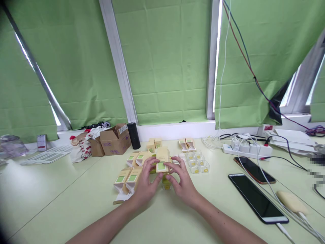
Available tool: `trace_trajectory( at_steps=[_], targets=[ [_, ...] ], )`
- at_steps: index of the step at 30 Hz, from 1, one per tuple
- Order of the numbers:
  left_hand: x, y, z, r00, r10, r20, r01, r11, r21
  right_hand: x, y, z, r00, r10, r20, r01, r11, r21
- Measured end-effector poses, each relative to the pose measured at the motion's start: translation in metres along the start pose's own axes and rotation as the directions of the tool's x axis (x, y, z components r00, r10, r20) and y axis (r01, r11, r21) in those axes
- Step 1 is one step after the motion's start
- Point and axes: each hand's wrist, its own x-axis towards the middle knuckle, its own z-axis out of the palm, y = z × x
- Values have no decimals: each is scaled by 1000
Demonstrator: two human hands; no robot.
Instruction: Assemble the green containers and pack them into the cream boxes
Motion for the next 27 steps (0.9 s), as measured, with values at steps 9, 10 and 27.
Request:
trace_trajectory(
  at_steps=[9,10,27],
  targets=[
    [-3,-5,-3,997,77,-13,-73,980,183,-5,-1,-1,995,-29,94,37,995,-92],
    [-2,-6,-3,997,80,-22,-75,979,192,-6,-2,-1,995,-40,97,50,993,-103],
    [16,-11,-11,972,-177,-154,177,984,-11,-5,-11,-3,942,-276,192,323,902,-286]
  ],
)
